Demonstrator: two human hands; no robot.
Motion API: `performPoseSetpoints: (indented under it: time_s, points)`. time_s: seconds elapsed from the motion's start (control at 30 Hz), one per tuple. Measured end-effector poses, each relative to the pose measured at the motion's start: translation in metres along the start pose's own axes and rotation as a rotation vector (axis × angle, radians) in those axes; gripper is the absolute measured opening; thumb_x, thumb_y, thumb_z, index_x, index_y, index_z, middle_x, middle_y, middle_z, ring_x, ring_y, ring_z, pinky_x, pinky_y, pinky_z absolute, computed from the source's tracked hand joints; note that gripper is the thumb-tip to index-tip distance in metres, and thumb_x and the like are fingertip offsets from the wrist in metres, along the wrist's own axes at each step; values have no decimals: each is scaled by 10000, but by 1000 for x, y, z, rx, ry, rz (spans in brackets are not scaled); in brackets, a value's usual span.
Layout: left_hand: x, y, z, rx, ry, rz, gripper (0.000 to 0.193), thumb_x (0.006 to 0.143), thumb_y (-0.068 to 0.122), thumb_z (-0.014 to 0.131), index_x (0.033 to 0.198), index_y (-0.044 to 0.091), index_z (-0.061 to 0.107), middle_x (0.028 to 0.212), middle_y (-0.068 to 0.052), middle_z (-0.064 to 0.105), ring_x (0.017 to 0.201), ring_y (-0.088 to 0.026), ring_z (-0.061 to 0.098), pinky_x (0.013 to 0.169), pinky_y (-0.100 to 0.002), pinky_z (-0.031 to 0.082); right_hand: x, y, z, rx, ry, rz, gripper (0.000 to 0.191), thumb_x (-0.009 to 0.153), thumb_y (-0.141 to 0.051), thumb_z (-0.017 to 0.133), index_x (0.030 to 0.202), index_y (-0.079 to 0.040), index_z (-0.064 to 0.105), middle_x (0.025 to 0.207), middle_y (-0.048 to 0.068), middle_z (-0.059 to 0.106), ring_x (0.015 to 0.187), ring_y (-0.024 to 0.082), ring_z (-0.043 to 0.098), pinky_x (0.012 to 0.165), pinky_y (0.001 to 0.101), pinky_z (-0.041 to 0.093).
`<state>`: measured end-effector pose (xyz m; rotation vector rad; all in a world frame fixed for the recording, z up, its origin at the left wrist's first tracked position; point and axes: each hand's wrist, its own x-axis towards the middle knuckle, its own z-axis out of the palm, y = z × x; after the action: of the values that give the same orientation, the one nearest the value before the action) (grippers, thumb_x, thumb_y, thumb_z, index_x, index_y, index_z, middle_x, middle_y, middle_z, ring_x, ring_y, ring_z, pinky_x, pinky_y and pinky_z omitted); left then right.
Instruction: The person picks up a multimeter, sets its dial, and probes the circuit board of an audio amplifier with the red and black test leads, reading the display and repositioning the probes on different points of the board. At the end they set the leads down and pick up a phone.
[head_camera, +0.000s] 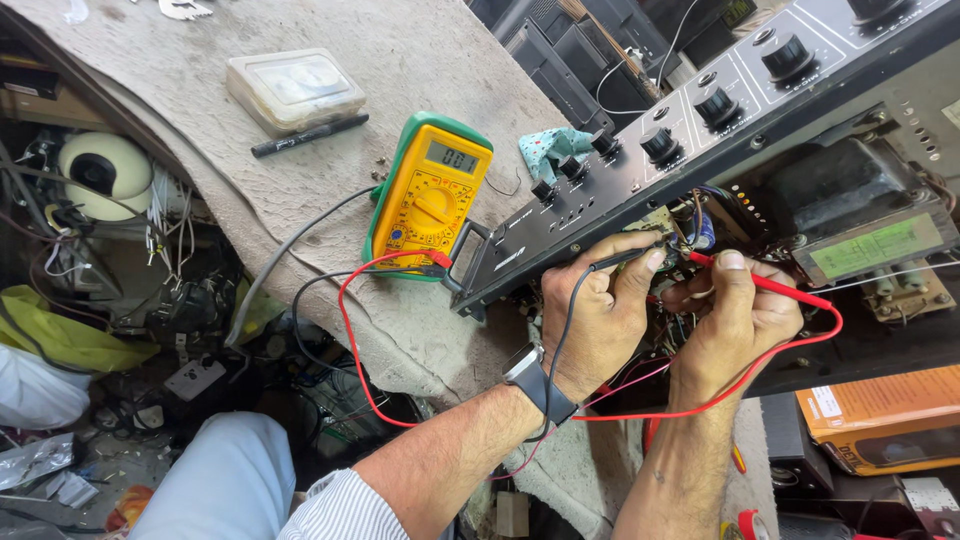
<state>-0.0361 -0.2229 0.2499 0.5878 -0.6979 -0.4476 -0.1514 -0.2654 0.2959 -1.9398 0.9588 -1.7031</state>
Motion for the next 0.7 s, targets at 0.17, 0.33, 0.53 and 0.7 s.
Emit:
performPoseSetpoints:
  time_s: [0.17,0.33,0.53,0.7]
  points:
    - [-2,-3,-1,5,-14,4,159,1047,167,687,1163,65,723,1008,-91,785,821,-135,771,709,-266,597,-1,1,-1,-7,-12,-18,165,1091,-118,611,1018,25,580,738,132,650,568,199,637,525,302,545]
    - [-5,-7,-4,-41,-80,-41,184,1039,160,670,1189,62,714,1020,-87,780,634,-127,714,591,-266,580,-4,4,-2,-42,-26,-61,193,1112,-153,615,1040,19,566,754,135,652,597,198,651,541,296,545]
    - [-5,-11,-9,26,-56,170,160,1045,119,689,1188,50,698,1151,-93,760,832,-177,771,710,-274,630,-10,8,-1,-73,-20,-141,181,1140,-120,638,1077,24,548,867,142,677,637,167,663,625,274,550]
    - [-4,-10,-17,123,-54,280,155,1040,73,695,1191,39,710,1187,-113,756,1029,-240,775,874,-302,632,-15,7,3,-33,8,-296,162,1146,-95,652,1110,27,552,916,156,693,711,176,700,644,282,615]
